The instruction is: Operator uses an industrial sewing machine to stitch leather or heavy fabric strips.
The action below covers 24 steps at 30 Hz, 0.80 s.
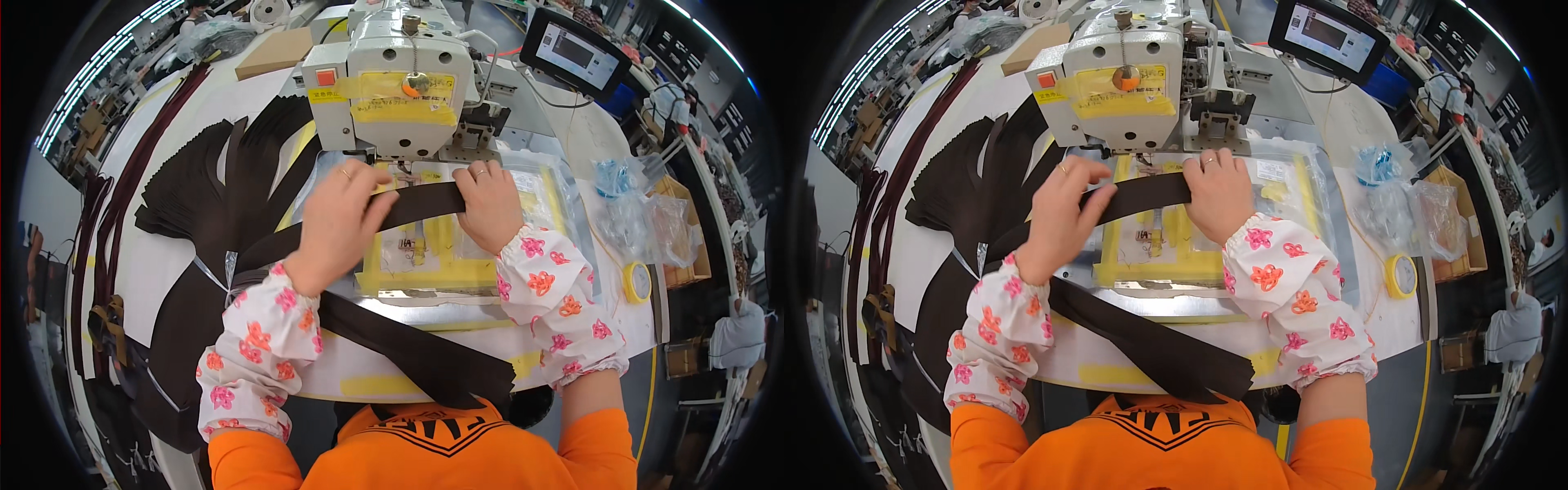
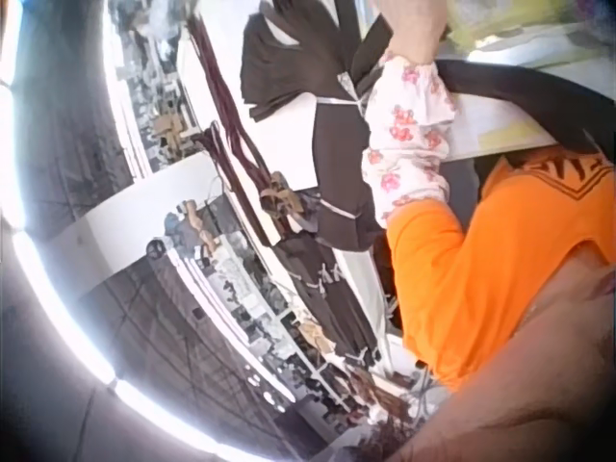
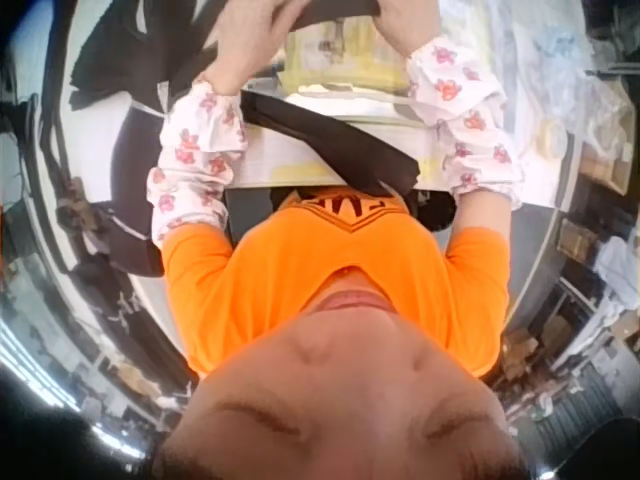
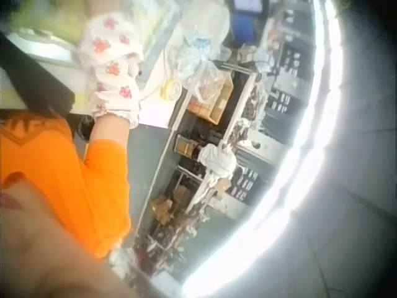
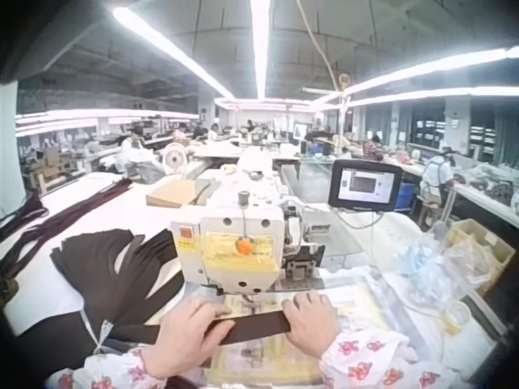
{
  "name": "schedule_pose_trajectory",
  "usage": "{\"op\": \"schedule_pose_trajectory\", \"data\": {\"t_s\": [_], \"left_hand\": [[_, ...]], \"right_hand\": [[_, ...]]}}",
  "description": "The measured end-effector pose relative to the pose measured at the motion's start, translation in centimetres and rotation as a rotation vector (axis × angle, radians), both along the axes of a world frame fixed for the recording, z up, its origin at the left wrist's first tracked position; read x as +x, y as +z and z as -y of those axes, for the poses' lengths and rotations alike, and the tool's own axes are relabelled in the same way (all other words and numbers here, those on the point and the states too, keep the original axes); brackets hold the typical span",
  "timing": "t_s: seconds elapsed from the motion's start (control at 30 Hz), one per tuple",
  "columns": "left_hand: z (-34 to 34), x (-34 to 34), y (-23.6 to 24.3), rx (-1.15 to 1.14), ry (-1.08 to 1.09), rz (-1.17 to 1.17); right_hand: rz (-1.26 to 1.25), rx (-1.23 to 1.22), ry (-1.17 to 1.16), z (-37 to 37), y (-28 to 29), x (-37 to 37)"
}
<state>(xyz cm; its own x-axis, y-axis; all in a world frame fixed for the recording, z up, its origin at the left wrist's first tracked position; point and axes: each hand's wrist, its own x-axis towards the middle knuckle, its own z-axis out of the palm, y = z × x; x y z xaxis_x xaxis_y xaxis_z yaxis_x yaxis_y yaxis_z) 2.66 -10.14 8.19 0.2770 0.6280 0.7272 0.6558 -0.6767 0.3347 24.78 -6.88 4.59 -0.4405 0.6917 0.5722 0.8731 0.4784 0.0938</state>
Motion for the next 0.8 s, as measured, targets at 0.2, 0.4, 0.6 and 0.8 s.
{"op": "schedule_pose_trajectory", "data": {"t_s": [0.2,0.4,0.6,0.8], "left_hand": [[1.5,2.0,-5.9,-0.618,-0.302,-0.077],[-4.7,2.3,-8.0,-1.360,-0.195,0.752],[-8.1,3.3,-10.1,-0.915,-0.037,0.486],[-8.5,2.5,-12.0,0.005,-0.073,-0.358]], "right_hand": [[-0.219,-0.515,-0.106,-2.5,0.4,-1.5],[-1.159,-0.791,-0.075,-3.3,-3.3,-4.0],[-0.880,-0.472,-0.204,-3.9,-6.0,-5.2],[-0.593,-0.417,-0.184,-5.2,-6.0,-4.8]]}}
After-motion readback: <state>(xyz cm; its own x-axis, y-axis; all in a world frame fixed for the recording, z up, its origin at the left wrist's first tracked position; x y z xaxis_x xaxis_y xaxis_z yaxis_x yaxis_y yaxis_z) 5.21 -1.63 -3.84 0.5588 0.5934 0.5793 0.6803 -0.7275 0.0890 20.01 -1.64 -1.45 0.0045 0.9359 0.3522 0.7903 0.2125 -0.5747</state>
